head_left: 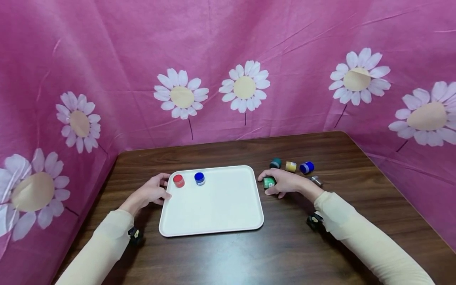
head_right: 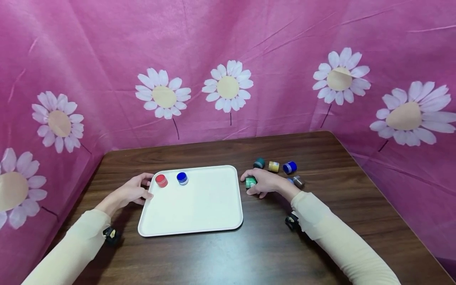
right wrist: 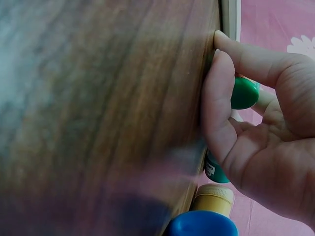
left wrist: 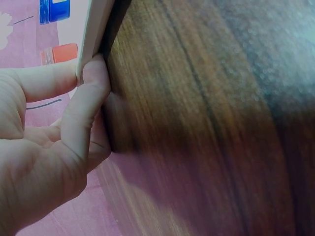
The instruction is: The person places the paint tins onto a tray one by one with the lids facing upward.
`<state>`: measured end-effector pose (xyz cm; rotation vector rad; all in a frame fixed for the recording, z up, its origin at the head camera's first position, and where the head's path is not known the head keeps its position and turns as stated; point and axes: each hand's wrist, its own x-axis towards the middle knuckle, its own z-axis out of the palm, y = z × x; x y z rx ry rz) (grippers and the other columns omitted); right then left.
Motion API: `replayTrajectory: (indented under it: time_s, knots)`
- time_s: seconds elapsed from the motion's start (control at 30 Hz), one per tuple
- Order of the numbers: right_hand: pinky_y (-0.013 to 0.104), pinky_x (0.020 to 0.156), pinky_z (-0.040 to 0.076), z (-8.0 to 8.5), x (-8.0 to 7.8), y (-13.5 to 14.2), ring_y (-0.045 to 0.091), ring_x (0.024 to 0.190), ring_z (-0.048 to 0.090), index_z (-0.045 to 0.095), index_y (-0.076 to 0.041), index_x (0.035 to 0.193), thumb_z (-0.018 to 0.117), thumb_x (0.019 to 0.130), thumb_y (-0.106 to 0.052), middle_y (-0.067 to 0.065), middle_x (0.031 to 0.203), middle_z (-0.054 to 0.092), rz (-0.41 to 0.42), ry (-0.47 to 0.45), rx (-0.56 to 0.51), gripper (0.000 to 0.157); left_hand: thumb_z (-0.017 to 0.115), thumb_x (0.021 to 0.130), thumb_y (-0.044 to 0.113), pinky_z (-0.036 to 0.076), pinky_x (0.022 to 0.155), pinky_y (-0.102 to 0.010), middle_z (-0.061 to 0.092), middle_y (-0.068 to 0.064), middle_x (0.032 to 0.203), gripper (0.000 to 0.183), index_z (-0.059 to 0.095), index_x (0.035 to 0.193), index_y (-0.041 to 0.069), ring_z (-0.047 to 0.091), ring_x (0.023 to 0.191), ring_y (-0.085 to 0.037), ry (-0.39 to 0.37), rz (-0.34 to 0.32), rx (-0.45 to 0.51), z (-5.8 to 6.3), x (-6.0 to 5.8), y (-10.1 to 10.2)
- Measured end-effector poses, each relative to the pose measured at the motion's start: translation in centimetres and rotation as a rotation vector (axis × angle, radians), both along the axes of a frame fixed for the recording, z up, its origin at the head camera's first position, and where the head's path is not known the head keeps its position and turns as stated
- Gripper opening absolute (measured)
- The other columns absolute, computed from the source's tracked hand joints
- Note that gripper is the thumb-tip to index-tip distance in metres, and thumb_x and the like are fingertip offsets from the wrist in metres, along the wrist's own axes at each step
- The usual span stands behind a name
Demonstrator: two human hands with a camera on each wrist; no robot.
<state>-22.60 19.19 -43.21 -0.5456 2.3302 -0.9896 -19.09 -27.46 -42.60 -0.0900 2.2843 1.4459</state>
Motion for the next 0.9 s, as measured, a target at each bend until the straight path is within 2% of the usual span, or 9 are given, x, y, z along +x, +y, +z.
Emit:
replayTrajectory:
  time_s: [0.23, 0.4, 0.53, 0.9]
  knots:
    - [0.037, 0.057, 0.059, 0.04, -0.33, 0.07, 0.023, 0.075, 0.061, 0.057, -0.011, 0.133, 0.079, 0.089, -0.009, 0.014, 0.115, 0.053, -0.003, -0.003, 0.021, 0.049, 0.066, 0.081, -0.013, 0.061, 0.07, -0.044, 0.042, -0.022, 0.12, 0.077, 0.03, 0.149, -0.004, 0.061, 0.091, -0.027, -0.009, 0.0, 0.001, -0.02, -0.01, -0.02]
    - [0.037, 0.057, 0.059, 0.01, -0.3, 0.14, 0.023, 0.076, 0.061, 0.058, -0.011, 0.132, 0.079, 0.088, -0.01, 0.014, 0.113, 0.053, 0.004, -0.011, 0.013, 0.049, 0.066, 0.081, -0.014, 0.061, 0.069, -0.045, 0.039, -0.022, 0.119, 0.078, 0.029, 0.149, -0.005, 0.059, 0.09, -0.027, -0.013, 0.0, 0.009, -0.14, 0.05, -0.02]
    - [0.037, 0.057, 0.059, 0.03, -0.24, 0.17, 0.022, 0.076, 0.061, 0.058, -0.011, 0.132, 0.079, 0.089, -0.01, 0.013, 0.11, 0.054, 0.004, -0.011, 0.013, 0.048, 0.065, 0.08, -0.014, 0.061, 0.069, -0.044, 0.039, -0.022, 0.118, 0.078, 0.03, 0.149, -0.005, 0.06, 0.089, -0.027, -0.014, -0.001, 0.017, -0.2, 0.06, -0.02]
    - [0.036, 0.053, 0.058, 0.06, 0.04, 0.22, 0.019, 0.068, 0.06, 0.059, -0.008, 0.131, 0.078, 0.089, -0.01, 0.009, 0.095, 0.059, 0.025, 0.057, 0.002, 0.047, 0.064, 0.079, -0.016, 0.061, 0.069, -0.045, 0.038, -0.023, 0.118, 0.079, 0.029, 0.149, -0.006, 0.059, 0.089, -0.027, -0.01, -0.004, 0.024, 0.24, 0.12, 0.04]
